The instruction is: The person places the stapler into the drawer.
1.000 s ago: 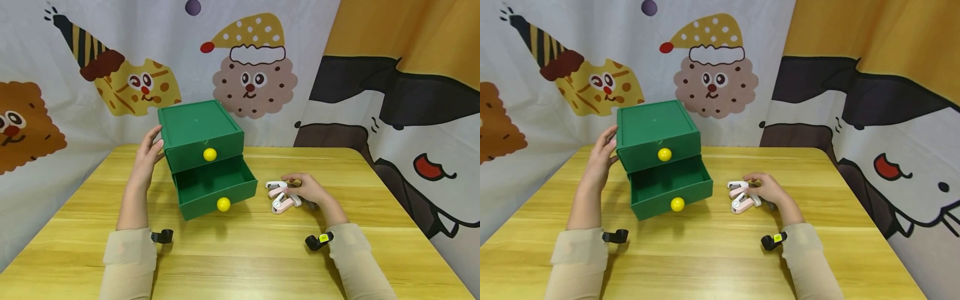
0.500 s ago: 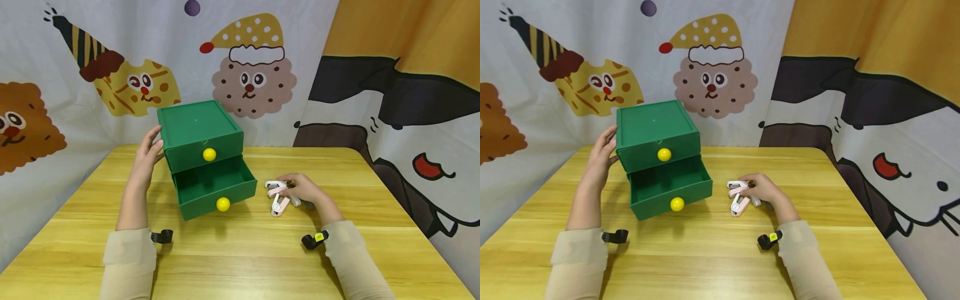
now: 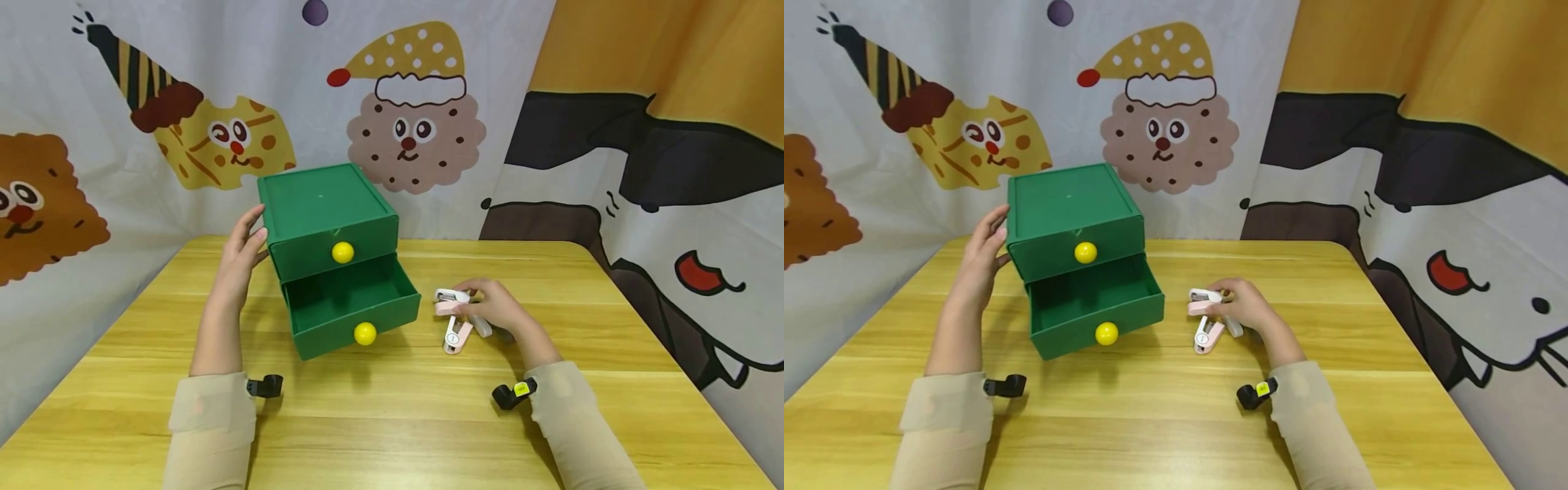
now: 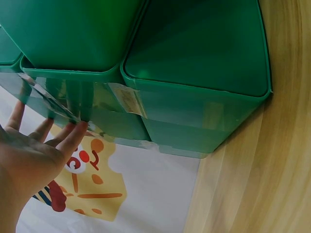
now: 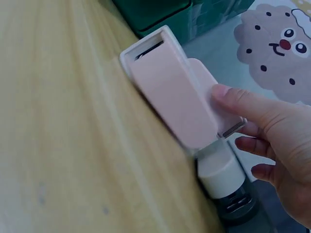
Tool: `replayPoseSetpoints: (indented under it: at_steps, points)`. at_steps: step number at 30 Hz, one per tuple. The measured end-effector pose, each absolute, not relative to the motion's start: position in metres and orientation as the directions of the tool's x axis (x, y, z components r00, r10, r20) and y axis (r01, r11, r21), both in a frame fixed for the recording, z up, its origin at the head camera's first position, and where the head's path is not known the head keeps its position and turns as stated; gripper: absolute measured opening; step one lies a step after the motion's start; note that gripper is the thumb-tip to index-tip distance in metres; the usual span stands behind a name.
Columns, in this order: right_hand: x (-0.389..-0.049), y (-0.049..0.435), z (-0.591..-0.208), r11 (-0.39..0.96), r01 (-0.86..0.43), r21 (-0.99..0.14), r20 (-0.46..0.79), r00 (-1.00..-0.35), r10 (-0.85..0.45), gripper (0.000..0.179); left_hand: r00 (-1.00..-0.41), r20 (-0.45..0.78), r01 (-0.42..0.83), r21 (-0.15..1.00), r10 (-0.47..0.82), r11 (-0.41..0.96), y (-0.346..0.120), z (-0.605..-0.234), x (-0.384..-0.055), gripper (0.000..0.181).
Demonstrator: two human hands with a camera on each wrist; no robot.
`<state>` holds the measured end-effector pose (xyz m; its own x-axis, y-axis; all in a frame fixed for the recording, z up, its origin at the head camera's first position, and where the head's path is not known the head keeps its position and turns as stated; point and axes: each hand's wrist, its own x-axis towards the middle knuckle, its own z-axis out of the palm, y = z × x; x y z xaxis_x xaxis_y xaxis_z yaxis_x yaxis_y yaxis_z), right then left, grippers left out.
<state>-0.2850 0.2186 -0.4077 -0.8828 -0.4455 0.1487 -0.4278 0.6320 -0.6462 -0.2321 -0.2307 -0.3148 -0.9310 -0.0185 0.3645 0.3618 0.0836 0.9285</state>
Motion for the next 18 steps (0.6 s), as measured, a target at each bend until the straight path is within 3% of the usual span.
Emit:
replayPoseSetpoints:
  at_steps: [18]
  points:
    - [-0.263,0.201,-0.358,0.566,-0.522,-0.639,0.361,-0.852,-0.379,0.037,-0.933,0.359,0.356,0.93,-0.021,0.088,-0.23,-0.315,-0.231,0.058]
